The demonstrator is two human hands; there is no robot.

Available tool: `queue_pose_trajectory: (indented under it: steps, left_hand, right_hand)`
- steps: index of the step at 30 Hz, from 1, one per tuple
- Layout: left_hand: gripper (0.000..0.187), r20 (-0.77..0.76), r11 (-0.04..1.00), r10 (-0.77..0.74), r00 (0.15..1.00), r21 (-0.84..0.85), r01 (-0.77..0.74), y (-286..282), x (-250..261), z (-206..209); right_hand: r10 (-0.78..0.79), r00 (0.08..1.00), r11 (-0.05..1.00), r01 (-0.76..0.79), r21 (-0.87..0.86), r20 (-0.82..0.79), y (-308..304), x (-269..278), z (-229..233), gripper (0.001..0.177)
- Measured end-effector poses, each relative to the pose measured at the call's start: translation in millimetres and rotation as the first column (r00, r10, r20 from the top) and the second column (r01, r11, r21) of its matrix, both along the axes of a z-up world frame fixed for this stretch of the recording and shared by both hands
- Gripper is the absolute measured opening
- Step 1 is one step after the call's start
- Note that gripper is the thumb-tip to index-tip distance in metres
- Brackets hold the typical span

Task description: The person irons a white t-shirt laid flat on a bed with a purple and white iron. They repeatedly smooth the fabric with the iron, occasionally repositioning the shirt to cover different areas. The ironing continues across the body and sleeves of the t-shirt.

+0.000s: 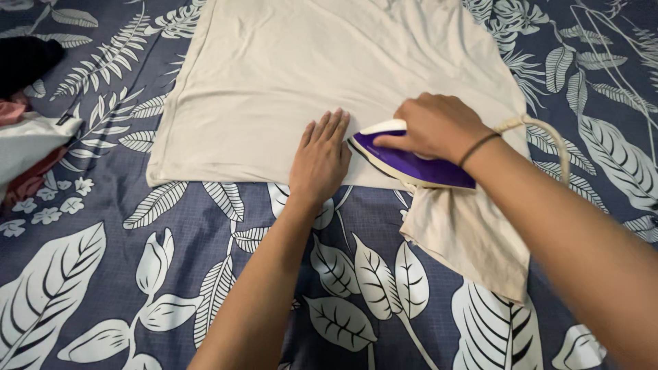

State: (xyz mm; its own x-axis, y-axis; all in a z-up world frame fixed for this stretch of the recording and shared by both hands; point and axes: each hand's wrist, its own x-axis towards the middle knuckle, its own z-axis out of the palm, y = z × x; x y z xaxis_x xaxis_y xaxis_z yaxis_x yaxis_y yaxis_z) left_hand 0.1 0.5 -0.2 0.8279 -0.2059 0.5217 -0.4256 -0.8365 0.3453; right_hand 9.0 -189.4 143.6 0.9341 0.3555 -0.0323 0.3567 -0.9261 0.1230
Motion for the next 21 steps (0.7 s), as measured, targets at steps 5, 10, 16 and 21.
queue_pose_trajectory:
  steps: [5,10,16,21]
  left_hand:
    - [0.054,0.006,1.0,-0.012,1.0,-0.024,0.013,1,-1,0]
    - [0.053,0.005,1.0,-0.013,1.0,-0.019,0.013,1,-1,2]
    - [0.052,-0.001,0.999,-0.015,1.0,-0.031,0.015,1,-3,4]
    - [0.051,0.007,0.999,-0.02,1.0,-0.036,0.02,1,-4,5]
  right_hand:
    - [0.044,0.987,0.993,-0.027,-0.113,0.153,-17,-14,-9,0.062]
    - [-0.027,0.95,0.994,0.058,-0.089,0.31,-25,17,-23,0.061]
    - [-0.06,0.966,0.997,0.069,-0.028,0.251,-33,37,-22,0.048]
    - [-0.242,0.969,0.966,0.237,-0.102,-0.047,-43,19,1,0.048]
